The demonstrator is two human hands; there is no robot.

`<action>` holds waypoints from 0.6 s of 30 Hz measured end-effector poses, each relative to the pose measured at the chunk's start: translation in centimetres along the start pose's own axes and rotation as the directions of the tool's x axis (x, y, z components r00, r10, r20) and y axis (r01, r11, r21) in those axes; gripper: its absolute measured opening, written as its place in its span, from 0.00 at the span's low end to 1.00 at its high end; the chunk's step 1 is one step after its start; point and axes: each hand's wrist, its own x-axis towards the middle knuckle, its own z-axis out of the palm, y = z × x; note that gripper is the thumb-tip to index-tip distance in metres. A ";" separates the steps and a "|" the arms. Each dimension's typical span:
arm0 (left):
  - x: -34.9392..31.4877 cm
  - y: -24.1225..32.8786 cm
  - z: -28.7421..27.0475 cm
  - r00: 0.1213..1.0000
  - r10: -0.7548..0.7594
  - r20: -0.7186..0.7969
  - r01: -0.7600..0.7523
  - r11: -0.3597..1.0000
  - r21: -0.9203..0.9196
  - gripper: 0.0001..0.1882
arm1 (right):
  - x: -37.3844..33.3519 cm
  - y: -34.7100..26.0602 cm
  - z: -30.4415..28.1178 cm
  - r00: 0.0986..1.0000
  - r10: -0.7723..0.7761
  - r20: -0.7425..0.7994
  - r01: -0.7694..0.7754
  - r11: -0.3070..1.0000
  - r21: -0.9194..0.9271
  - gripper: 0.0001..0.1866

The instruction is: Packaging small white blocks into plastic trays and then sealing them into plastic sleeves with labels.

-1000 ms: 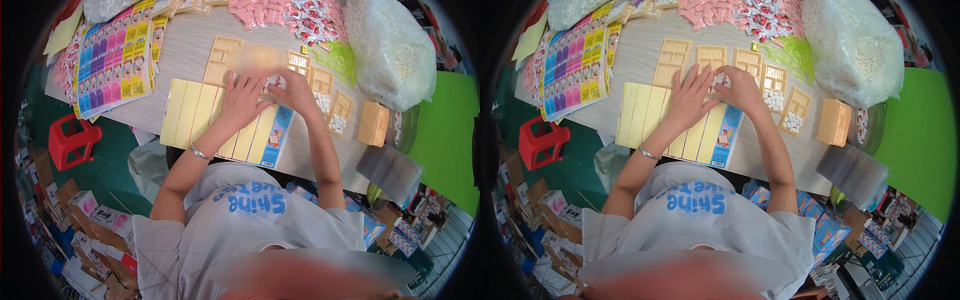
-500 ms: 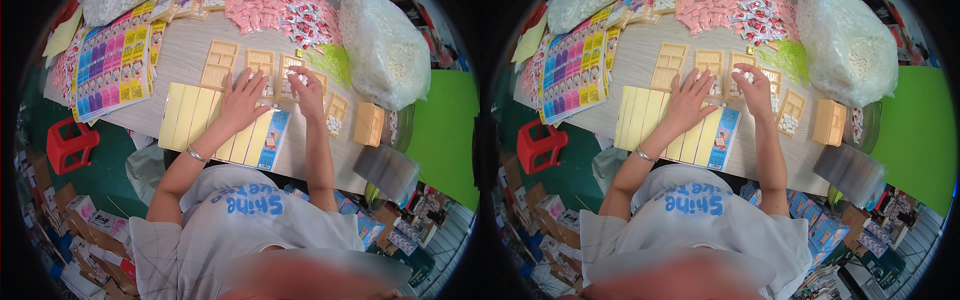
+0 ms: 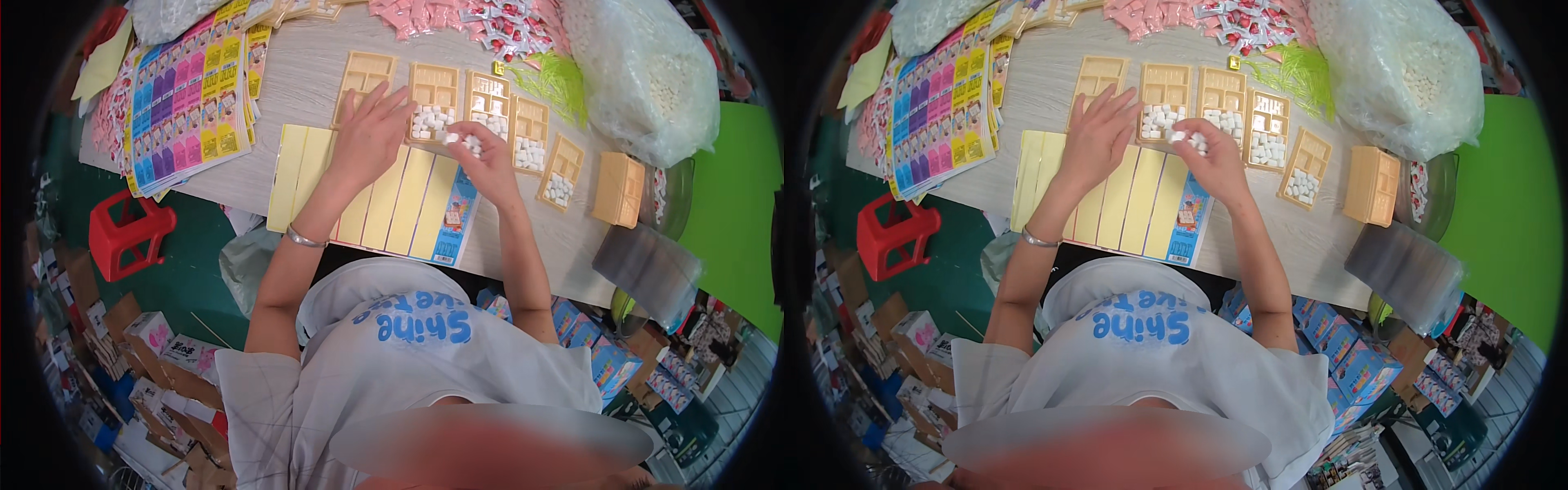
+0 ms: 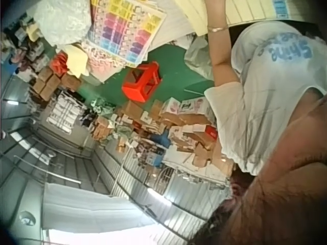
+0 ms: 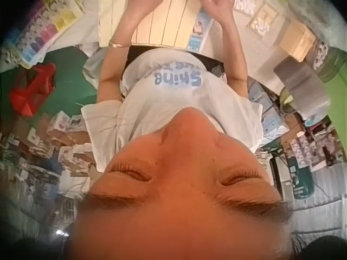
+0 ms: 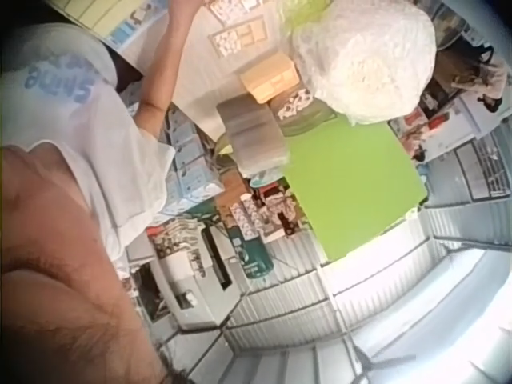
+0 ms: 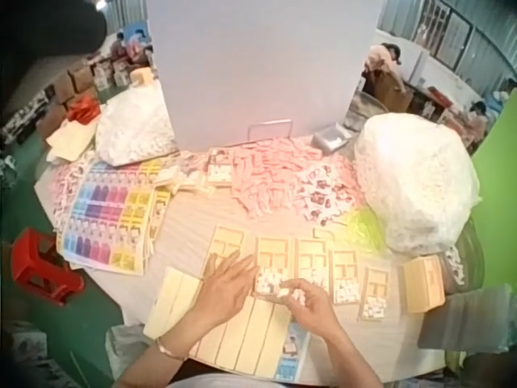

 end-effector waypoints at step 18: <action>1.1 2.4 1.4 0.975 0.002 -0.224 -0.066 0.958 -0.278 0.06 | -1.2 -1.2 -0.2 0.948 -0.270 -0.169 0.122 0.798 -0.590 0.11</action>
